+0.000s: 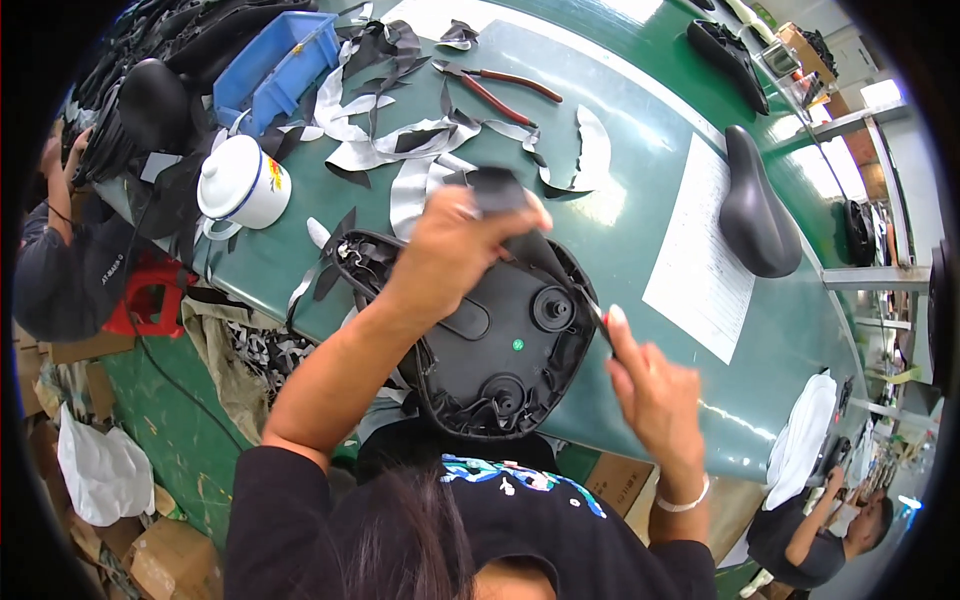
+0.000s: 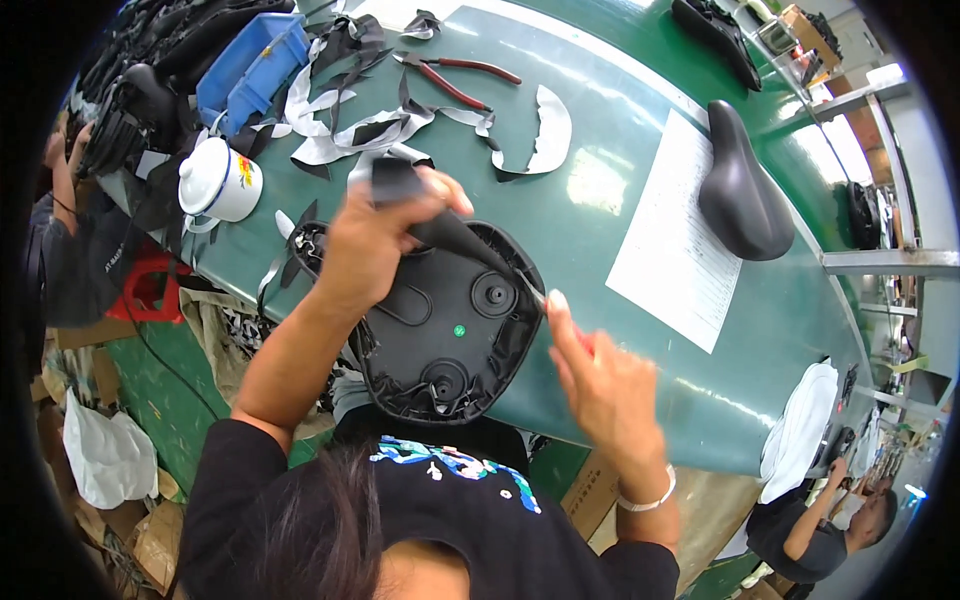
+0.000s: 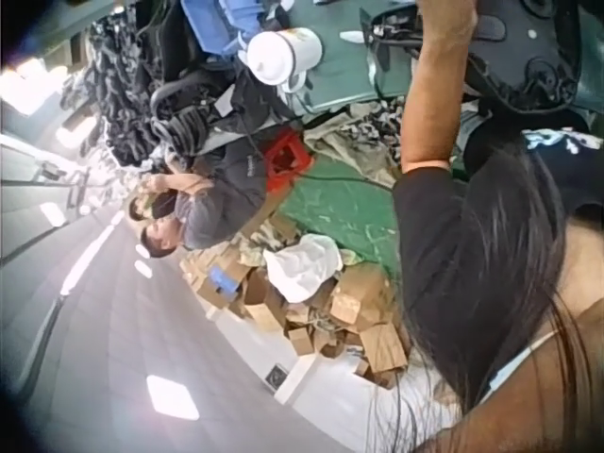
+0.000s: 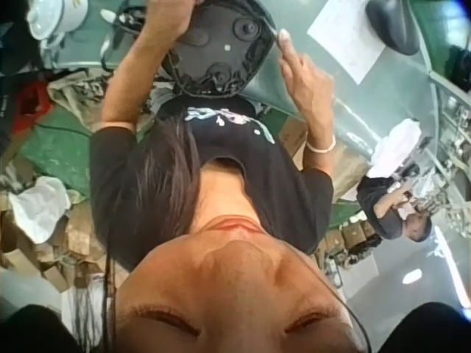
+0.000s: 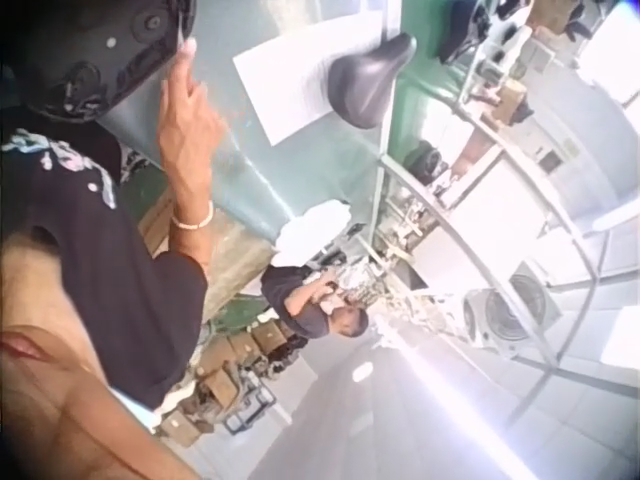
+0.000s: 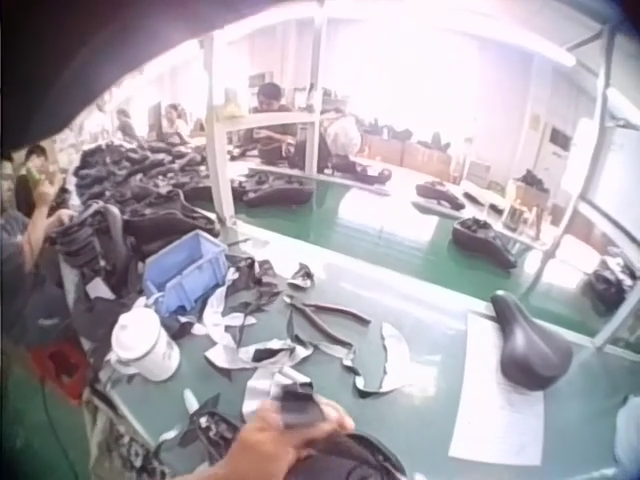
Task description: Trim and finish the fabric covering on bicycle seats using a utility knife.
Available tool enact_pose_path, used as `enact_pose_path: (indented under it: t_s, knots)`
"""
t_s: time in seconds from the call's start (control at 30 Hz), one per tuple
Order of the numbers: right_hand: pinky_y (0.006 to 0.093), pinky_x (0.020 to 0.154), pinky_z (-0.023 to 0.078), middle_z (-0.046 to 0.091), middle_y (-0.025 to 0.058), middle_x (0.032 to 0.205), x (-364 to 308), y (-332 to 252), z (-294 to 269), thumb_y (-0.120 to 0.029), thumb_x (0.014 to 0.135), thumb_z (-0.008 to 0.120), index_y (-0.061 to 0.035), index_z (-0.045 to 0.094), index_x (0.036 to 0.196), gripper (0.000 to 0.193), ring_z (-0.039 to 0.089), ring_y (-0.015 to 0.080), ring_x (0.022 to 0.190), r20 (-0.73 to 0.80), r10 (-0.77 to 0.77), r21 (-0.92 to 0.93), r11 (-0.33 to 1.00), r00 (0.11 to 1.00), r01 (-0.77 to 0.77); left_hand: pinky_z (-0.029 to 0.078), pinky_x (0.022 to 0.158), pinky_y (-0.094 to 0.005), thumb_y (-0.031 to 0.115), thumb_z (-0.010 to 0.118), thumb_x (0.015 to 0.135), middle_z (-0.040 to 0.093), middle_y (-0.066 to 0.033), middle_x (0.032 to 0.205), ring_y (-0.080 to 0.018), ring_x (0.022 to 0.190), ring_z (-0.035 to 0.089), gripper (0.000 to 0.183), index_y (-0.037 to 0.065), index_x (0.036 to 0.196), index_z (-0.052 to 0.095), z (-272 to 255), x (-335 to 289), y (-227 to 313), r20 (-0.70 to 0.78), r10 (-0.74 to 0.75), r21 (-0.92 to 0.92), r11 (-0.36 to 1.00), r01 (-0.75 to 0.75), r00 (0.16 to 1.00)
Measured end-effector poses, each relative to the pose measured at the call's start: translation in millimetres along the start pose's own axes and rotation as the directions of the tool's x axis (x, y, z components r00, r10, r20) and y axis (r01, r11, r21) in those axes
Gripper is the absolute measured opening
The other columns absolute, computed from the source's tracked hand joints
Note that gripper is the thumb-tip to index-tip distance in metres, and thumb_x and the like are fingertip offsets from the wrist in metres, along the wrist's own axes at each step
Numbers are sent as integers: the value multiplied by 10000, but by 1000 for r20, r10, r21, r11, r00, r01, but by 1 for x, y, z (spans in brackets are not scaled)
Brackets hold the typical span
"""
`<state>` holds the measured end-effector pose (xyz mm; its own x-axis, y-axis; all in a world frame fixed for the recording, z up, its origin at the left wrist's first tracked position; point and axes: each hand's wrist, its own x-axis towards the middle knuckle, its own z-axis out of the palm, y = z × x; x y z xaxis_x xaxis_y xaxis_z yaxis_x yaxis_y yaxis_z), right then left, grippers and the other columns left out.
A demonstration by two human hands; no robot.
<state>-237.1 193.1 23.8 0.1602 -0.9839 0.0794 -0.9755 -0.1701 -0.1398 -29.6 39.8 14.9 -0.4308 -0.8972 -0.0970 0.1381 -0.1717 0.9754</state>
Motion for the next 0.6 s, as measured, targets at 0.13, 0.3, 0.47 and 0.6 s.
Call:
enact_pose_path:
  t_s: [0.13, 0.3, 0.47, 0.6]
  knots:
    - [343, 483, 407, 588, 100, 711, -30, -32, -3, -86, 776, 679, -120, 485, 1342, 600, 550, 259, 534, 47, 210, 156, 964, 977, -215, 410, 613, -219, 270, 556, 899, 468, 8, 723, -101, 622, 445, 208, 96, 797, 504, -28, 11, -7, 8, 371, -956, 274, -101, 929]
    - [359, 467, 380, 539, 82, 648, -2, -12, -11, -115, 788, 675, -181, 523, 1318, 555, 497, 228, 486, -11, 89, 40, 995, 996, -88, 471, 639, -312, 439, 469, 944, 595, -95, 775, -204, 737, 626, 529, 11, 1252, 422, -15, 10, 2, -42, 242, 398, 894, -206, 969]
    - [376, 461, 367, 516, 93, 626, -6, -23, -16, -142, 823, 645, -159, 453, 1368, 578, 506, 250, 481, 114, 81, -123, 990, 990, -67, 465, 574, -444, 423, 481, 932, 642, -117, 753, -349, 665, 616, 361, 89, 995, 603, -9, -16, -20, 101, 84, 943, 309, -122, 991]
    - [429, 490, 384, 599, 168, 699, -35, -53, -17, -148, 863, 599, -127, 419, 1376, 544, 560, 348, 540, 260, 335, 102, 923, 906, -371, 466, 557, -435, 415, 492, 927, 633, -104, 736, -332, 639, 615, 332, 107, 966, 607, -1, -27, -29, 11, 210, 947, 312, -78, 978]
